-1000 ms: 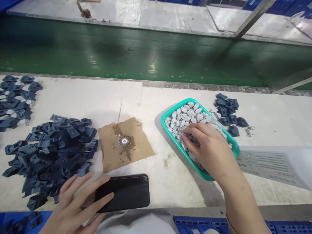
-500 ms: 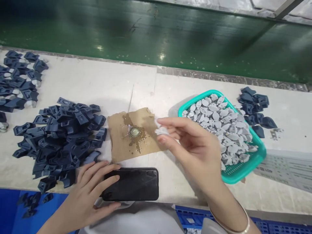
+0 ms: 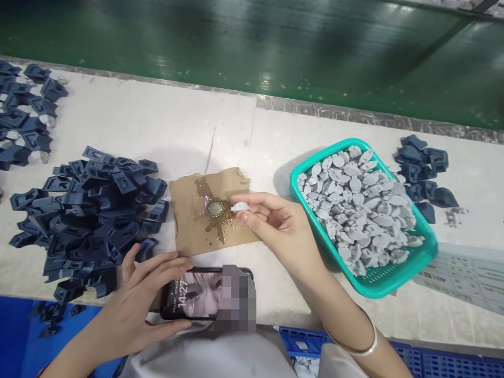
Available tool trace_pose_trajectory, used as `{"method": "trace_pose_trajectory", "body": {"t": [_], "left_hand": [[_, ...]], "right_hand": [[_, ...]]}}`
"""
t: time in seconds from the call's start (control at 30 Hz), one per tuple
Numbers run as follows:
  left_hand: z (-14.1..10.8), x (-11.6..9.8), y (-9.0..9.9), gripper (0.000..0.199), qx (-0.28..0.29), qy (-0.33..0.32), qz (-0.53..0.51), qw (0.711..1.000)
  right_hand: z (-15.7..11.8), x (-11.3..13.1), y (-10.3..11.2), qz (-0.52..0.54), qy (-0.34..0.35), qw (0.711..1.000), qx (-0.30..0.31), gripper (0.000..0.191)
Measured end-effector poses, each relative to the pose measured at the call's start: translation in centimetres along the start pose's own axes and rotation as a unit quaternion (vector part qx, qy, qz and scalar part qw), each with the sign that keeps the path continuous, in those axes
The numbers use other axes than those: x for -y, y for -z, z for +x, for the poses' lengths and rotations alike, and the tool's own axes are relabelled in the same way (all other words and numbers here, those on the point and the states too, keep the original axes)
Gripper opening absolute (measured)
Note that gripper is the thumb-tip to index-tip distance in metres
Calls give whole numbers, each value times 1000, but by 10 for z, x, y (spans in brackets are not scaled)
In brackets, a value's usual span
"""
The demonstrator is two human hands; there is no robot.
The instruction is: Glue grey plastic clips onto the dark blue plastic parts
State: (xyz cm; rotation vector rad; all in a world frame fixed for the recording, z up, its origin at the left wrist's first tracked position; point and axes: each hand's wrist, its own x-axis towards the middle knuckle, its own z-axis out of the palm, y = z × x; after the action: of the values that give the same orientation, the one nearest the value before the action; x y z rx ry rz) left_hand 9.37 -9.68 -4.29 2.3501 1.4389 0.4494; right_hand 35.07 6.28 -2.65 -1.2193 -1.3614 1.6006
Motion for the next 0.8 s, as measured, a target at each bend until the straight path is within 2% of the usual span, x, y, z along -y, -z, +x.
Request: {"method": "trace_pose_trajectory", "body": {"t": [0.13,0.3,0.43,0.57,0.63,0.7,0.8], "left_hand": [[-2,4,0,57,9,-13,4,1000],[-4,5,-2,59,13,-21,23,999],[-2,3,3,58,-14,-31,44,998],[3,6,22,45,-97,55,89,990],[8,11,31,54,-128,97,120,980],[16,17,36,61,-128,122,137,975],[31,28,35,57,-99,133,172,971]], "right_hand": [[2,-4,2,-2,-7,1000,3,14],[4,-6,0,9,-22,1000,-16,21],[5,-7,-2,3,-10,999,-34,19],[4,-7,-3,1,-8,1000,-28,20],[4,-7,-4,13,-8,1000,-14,21],[4,-7,-6,23,-11,1000,-5,24],[4,-8,-6,27,-18,999,-6,26]]}}
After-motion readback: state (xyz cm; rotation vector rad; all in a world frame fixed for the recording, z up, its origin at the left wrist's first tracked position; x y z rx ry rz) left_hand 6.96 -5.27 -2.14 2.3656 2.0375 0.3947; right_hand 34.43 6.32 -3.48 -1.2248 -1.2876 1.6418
